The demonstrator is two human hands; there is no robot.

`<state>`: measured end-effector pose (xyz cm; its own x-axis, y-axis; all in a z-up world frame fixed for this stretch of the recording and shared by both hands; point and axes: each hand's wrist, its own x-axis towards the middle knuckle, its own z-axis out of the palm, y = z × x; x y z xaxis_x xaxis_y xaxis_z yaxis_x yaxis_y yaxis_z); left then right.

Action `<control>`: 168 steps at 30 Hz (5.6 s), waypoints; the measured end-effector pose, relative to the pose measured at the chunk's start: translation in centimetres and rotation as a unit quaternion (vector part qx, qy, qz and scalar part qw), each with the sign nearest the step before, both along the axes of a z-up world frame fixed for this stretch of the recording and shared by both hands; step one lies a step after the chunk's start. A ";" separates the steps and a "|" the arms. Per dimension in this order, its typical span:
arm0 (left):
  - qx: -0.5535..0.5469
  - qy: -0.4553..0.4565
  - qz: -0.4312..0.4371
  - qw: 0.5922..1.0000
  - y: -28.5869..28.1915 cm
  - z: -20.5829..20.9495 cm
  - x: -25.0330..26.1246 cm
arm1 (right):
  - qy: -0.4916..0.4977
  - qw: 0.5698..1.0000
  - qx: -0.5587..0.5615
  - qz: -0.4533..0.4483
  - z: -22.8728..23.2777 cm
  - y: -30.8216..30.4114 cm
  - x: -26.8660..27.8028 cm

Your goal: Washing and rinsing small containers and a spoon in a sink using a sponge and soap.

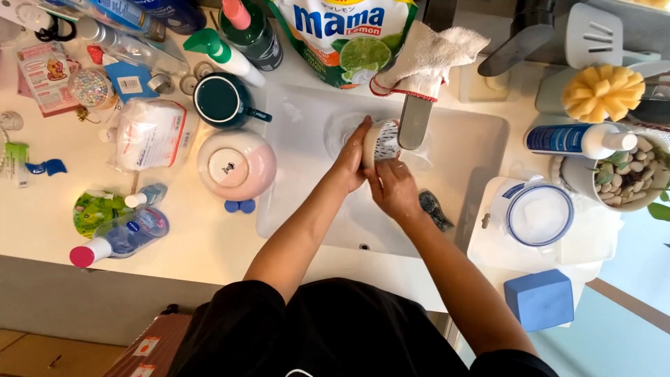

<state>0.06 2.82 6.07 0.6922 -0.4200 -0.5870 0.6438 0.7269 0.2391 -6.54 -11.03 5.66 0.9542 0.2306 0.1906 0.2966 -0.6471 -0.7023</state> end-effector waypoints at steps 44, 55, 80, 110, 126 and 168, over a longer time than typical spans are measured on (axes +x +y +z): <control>0.187 -0.129 0.052 0.972 -2.9 -2.1 -0.8 | 0.129 0.958 0.186 -0.175 4.3 2.4 2.4; 0.071 0.042 0.030 0.996 -2.4 -3.1 -0.9 | 0.298 0.919 0.140 -0.217 4.9 2.2 6.0; -0.018 0.030 -0.230 0.973 0.0 -1.4 1.7 | 0.209 0.963 -0.152 -0.076 3.6 1.8 4.7; 0.035 -0.015 -0.071 0.997 2.2 -4.7 2.1 | 0.307 0.663 0.588 -0.347 4.9 1.2 3.1; 0.074 0.054 -0.173 0.981 5.2 -3.1 -4.4 | 0.223 0.972 0.043 -0.056 9.2 0.6 -4.9; 0.745 -0.225 -0.353 0.519 -13.1 -1.0 -13.9 | 0.184 0.936 -0.153 -0.257 13.1 -39.2 -14.4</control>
